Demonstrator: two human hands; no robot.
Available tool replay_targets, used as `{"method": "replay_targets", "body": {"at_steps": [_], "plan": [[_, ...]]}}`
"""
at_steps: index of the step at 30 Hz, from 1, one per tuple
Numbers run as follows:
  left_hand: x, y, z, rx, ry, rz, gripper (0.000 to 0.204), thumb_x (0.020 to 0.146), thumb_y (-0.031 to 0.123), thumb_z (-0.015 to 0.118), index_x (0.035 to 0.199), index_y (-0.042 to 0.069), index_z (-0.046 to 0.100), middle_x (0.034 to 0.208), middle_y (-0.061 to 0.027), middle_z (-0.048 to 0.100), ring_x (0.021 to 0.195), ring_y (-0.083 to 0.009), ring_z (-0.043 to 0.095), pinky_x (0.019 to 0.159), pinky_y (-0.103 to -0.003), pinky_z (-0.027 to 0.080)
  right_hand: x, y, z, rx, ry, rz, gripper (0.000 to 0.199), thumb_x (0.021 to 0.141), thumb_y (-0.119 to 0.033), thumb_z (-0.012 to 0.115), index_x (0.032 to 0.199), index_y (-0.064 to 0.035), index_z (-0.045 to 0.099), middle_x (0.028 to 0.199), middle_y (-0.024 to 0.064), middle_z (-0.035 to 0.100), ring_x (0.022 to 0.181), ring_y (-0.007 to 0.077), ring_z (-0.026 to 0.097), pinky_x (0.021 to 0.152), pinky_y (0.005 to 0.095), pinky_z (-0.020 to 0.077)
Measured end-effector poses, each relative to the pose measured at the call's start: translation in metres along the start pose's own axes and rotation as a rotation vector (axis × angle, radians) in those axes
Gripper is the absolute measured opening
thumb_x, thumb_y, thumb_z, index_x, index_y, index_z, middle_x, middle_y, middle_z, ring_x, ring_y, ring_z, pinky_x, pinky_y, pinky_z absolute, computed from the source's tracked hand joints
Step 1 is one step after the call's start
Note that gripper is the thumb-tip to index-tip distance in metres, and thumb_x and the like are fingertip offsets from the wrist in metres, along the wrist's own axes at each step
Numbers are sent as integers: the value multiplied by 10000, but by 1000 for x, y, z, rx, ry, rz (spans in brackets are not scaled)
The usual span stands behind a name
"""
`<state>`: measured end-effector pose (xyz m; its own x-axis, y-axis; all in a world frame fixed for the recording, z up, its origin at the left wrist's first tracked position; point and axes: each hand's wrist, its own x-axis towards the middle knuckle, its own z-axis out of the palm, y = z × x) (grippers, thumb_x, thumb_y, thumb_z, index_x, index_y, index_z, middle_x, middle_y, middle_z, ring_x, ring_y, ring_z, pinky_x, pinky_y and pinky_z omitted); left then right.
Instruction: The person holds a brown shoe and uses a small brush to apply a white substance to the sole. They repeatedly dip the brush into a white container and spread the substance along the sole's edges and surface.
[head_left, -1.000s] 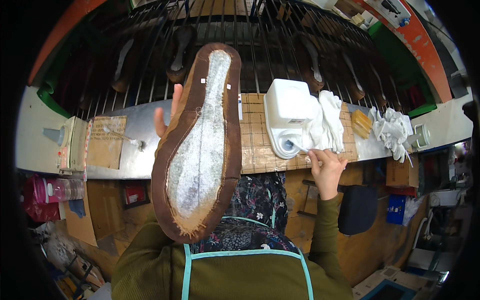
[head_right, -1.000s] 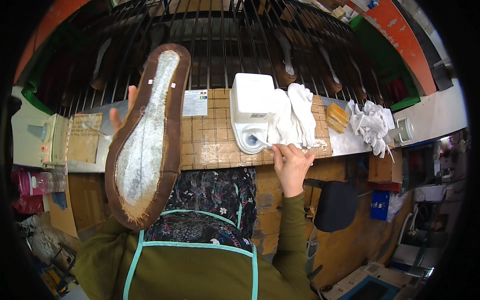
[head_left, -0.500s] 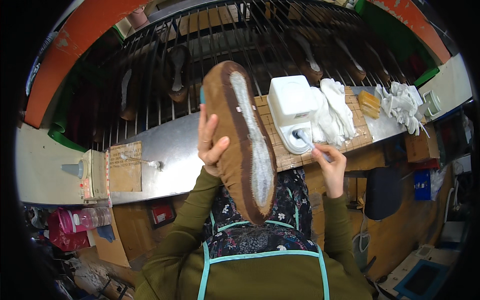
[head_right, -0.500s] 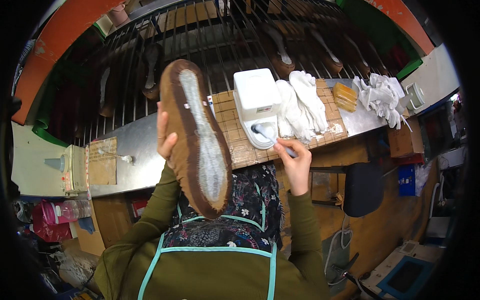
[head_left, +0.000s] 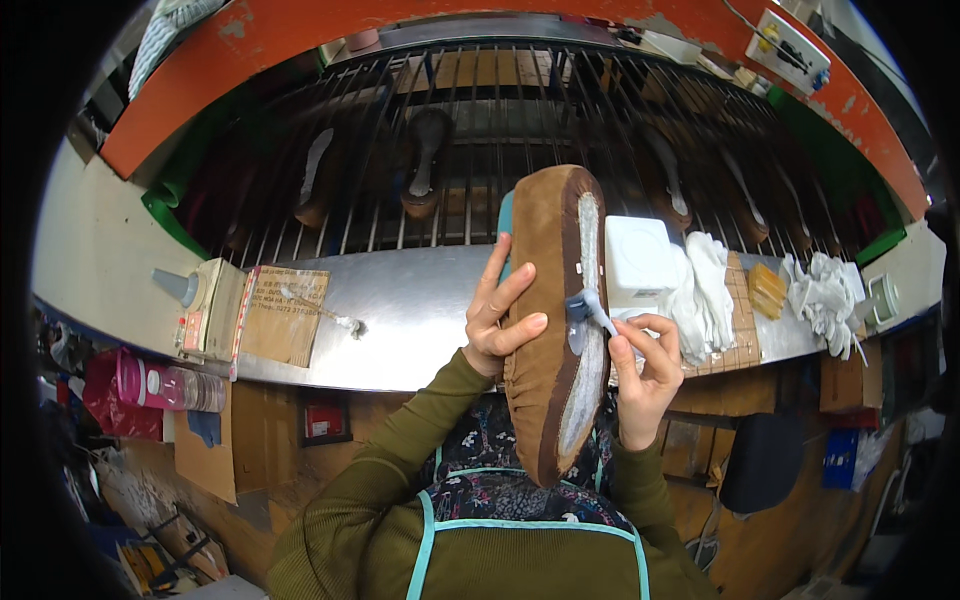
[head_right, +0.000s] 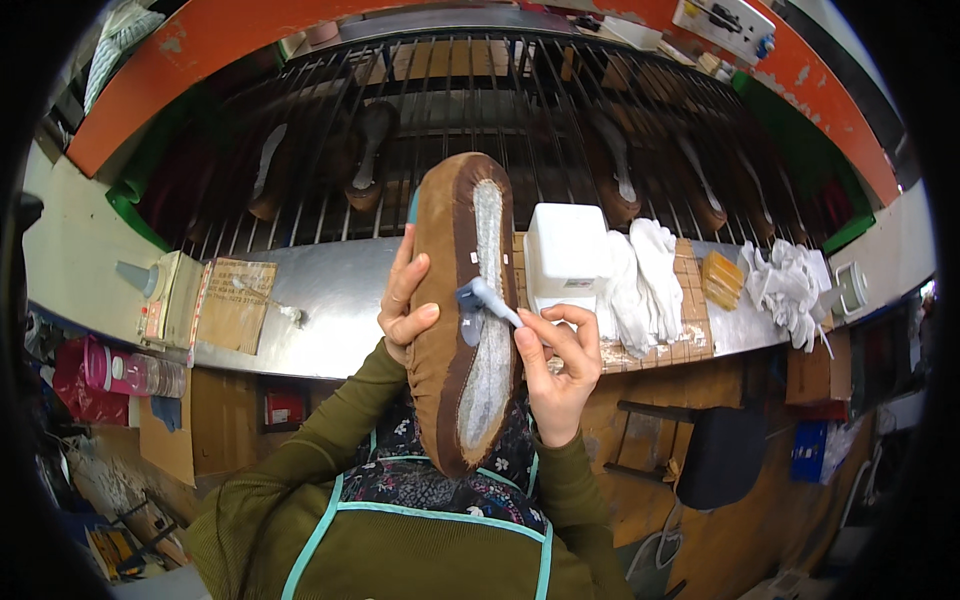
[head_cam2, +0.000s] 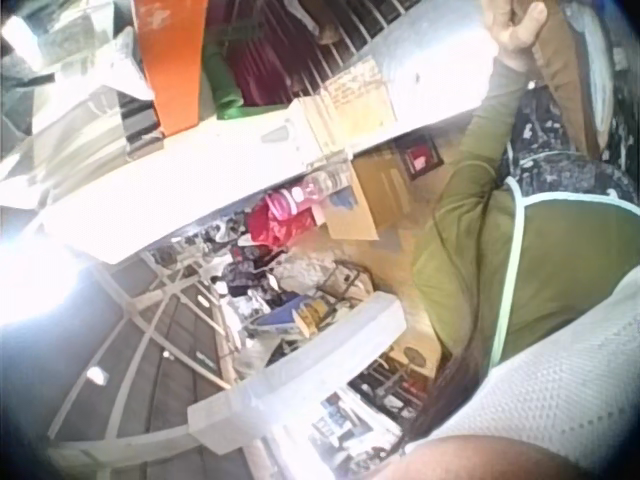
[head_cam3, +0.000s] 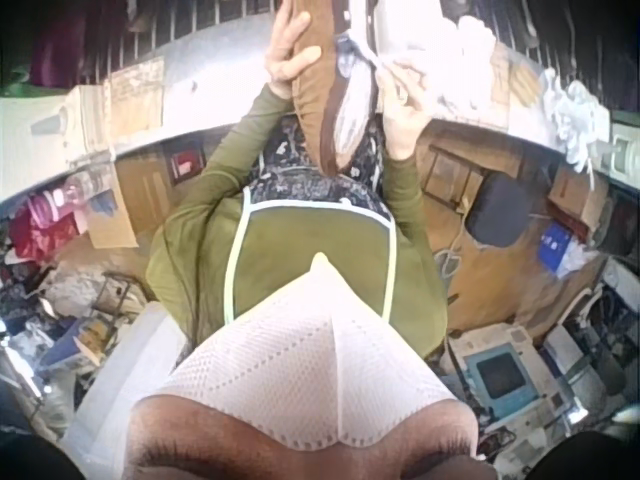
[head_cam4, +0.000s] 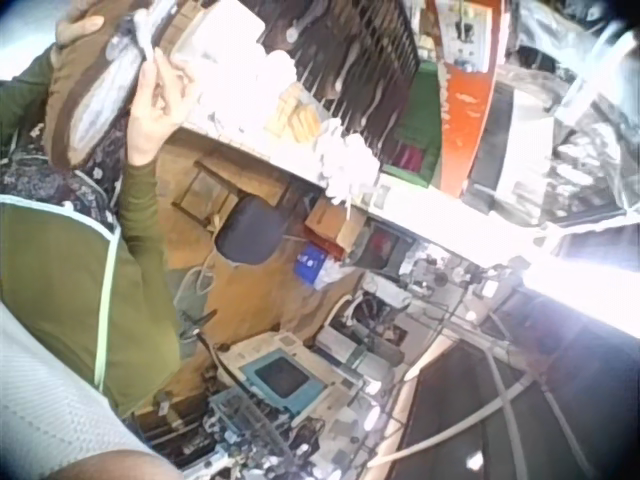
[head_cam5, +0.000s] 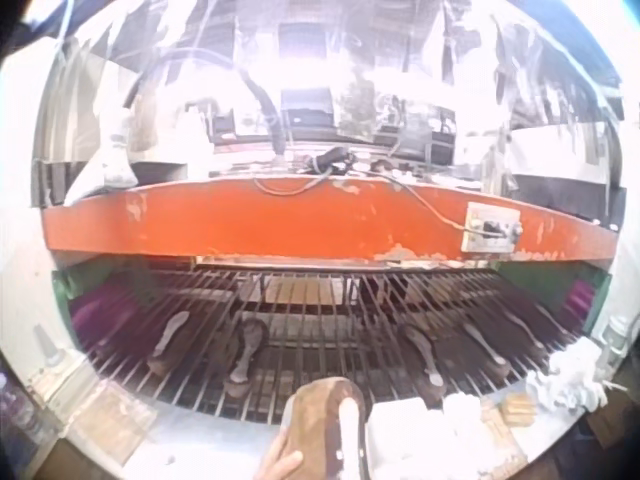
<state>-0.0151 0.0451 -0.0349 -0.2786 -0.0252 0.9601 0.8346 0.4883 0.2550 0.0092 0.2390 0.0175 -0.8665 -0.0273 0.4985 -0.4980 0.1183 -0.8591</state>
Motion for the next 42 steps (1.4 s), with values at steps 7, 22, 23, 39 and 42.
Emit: {"method": "replay_targets", "body": {"at_steps": [7,22,23,39,42], "plan": [[10,13,-12,65,-64,11,437,766,99,719,1127,242,519,1374,-125,457,1245,-552,383,1008,-581,428,38,6,13,13,-4,-71,160,831,-39,696,989,-25,719,962,35,516,719,61,465,553,184,374],[14,11,-17,73,-98,49,450,763,97,718,1136,246,515,1366,-133,464,1235,-549,396,1000,-569,447,95,12,0,-102,-82,-373,189,758,-50,755,945,-73,740,943,42,544,674,88,488,536,212,384],[14,10,-18,76,-100,51,453,761,95,720,1137,246,516,1365,-133,464,1237,-547,395,1000,-566,448,93,14,-3,-104,-117,-365,188,753,-51,758,939,-74,741,940,41,546,677,90,491,532,213,382],[25,-5,-22,122,-94,96,459,731,126,752,1117,254,539,1352,-119,485,1249,-513,407,1015,-540,445,78,9,-31,-51,-480,-213,155,762,-105,760,907,-50,744,878,36,560,680,91,534,537,223,383],[28,-11,-23,159,-91,122,478,725,129,758,1127,260,533,1351,-116,491,1253,-496,414,1021,-514,450,75,8,-32,-5,-508,-149,163,761,-111,759,912,-51,745,882,36,558,690,93,543,544,224,386]]}}
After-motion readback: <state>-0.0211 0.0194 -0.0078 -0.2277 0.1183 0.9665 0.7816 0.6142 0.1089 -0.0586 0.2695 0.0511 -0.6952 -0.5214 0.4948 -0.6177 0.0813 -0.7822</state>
